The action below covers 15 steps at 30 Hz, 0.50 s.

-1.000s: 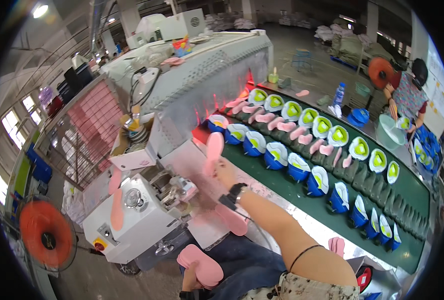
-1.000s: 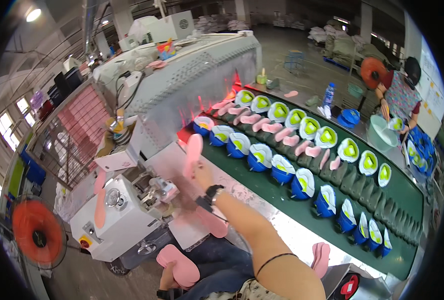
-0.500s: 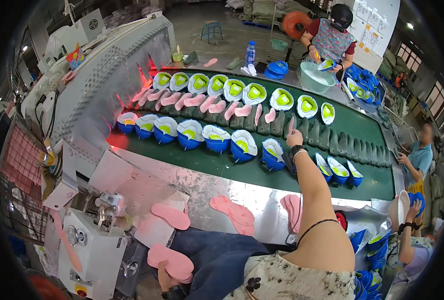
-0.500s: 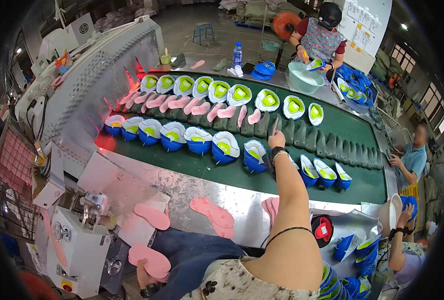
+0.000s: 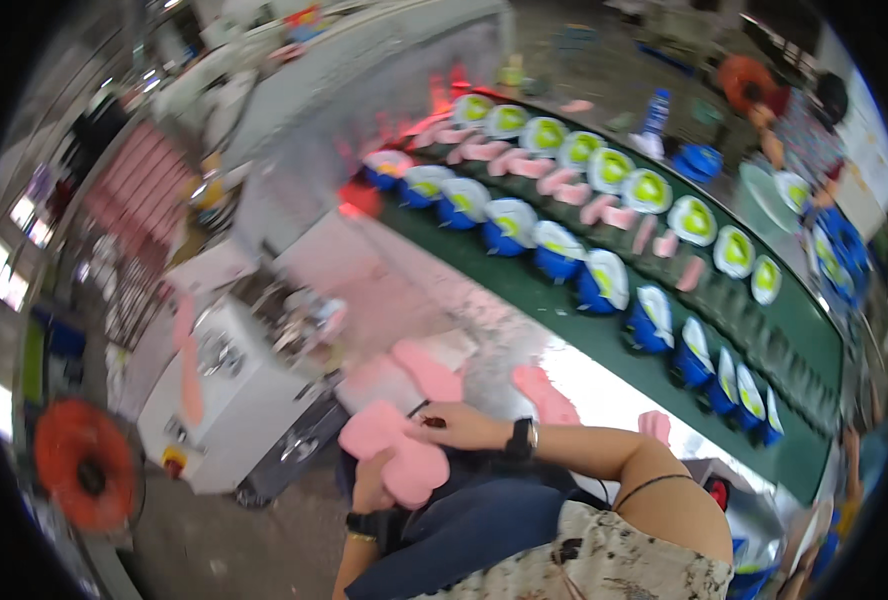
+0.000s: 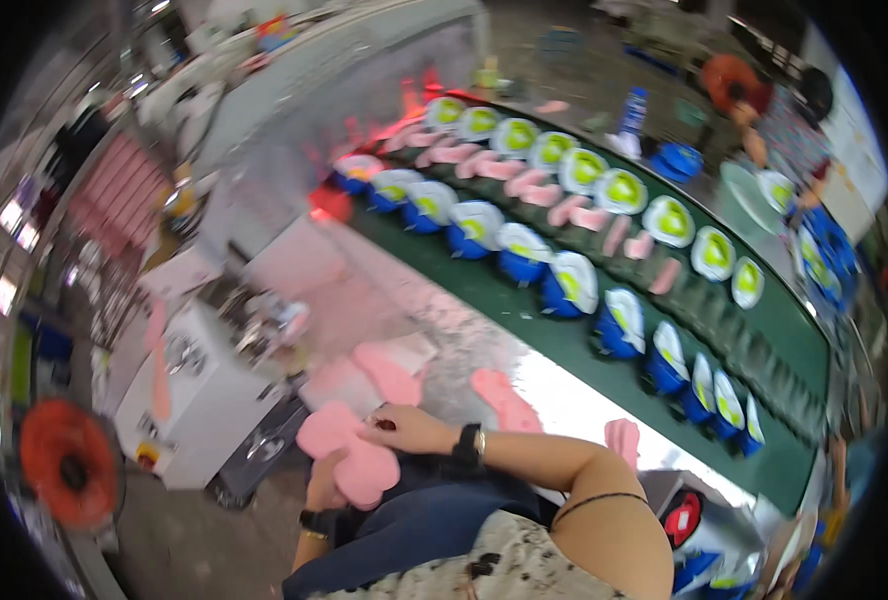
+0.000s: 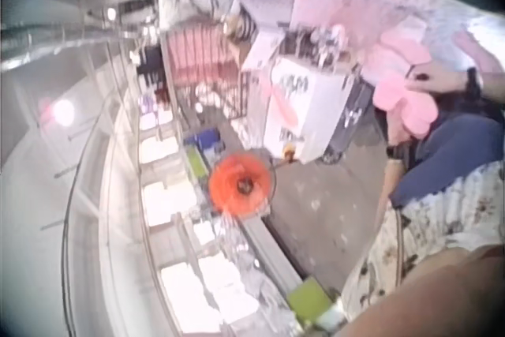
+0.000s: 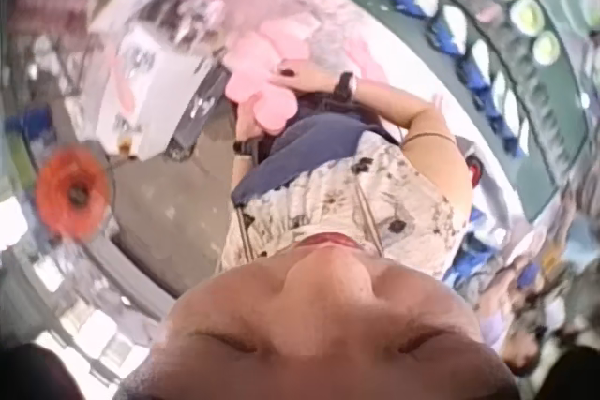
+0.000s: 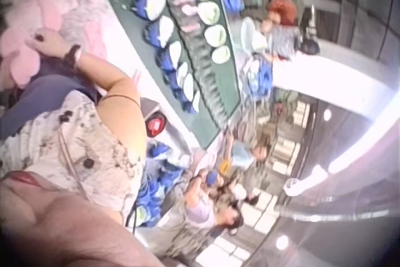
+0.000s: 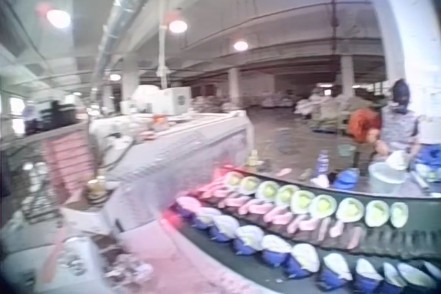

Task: The person assembles pink foam slippers by picking up individual pink foam insoles from a conveyor belt and placing them into a white machine. The machine appears to press or attach the insoles to the slipper soles. The person then removes the finished slippers and places them on a nearby surface.

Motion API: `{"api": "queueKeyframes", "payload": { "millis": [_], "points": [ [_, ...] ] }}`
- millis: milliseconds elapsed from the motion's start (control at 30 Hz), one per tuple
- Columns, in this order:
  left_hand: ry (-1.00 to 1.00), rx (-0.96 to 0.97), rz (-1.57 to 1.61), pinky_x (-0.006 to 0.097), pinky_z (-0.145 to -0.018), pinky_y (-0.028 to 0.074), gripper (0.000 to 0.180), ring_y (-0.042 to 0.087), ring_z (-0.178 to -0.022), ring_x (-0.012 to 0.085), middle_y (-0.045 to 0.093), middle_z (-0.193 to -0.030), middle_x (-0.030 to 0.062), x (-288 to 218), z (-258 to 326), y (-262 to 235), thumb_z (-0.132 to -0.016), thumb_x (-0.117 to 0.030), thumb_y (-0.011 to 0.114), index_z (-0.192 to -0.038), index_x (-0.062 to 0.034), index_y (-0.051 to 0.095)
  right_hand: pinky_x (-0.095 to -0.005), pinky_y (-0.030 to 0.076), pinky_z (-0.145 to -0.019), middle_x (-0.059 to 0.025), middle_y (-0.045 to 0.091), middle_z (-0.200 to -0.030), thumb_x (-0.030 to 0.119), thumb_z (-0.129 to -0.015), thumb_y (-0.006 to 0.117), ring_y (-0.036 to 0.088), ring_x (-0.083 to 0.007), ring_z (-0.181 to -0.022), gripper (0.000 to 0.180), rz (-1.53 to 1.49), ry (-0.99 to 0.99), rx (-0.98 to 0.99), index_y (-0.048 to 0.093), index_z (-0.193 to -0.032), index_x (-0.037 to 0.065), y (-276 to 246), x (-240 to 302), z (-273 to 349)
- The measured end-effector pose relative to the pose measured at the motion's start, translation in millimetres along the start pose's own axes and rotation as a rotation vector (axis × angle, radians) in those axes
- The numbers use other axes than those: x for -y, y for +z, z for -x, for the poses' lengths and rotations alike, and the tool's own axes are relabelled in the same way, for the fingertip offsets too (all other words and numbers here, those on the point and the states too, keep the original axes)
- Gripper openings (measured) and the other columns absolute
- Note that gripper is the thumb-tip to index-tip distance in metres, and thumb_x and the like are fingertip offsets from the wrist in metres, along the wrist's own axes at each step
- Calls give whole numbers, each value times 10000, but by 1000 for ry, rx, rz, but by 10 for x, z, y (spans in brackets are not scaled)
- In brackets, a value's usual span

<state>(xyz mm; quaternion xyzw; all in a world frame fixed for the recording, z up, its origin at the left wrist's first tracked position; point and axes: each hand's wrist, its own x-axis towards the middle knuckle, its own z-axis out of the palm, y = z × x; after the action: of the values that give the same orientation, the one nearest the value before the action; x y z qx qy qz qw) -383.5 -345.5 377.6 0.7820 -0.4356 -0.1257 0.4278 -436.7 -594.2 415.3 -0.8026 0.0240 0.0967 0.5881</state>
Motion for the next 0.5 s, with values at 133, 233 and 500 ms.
{"api": "queueKeyframes", "payload": {
  "millis": [133, 233, 500],
  "points": [
    [-1060, -426, 1436, 378, -873, 512, 289, 626, -973, 270, 630, -1045, 152, -141, 16, -40, -893, -127, 556, -1118, 53, 569, -334, 410, -544, -80, 553, -660, 314, -847, 649, 498, -119, -616, 288, 5, 79, -257, 576, -822, 36, 327, -91, -457],
    [-1057, -427, 1557, 432, -928, 488, 386, 582, -1074, 303, 596, -1112, 161, -144, 296, -176, -886, -161, 474, -1223, 26, 479, -281, 453, -572, -106, 625, -765, 282, -824, 682, 567, -131, -656, 319, -510, -29, -385, 579, -932, 0, 145, -291, -1106],
    [-937, -335, 1580, 454, -1017, 416, 438, 537, -1149, 340, 551, -1222, 208, -265, 295, -171, -918, -210, 384, -1267, 47, 437, -396, 496, -747, -187, 643, -943, 186, -797, 675, 634, -323, -869, 462, -95, -21, -595, 523, -1177, -29, -177, -130, -2276]
  ]
}}
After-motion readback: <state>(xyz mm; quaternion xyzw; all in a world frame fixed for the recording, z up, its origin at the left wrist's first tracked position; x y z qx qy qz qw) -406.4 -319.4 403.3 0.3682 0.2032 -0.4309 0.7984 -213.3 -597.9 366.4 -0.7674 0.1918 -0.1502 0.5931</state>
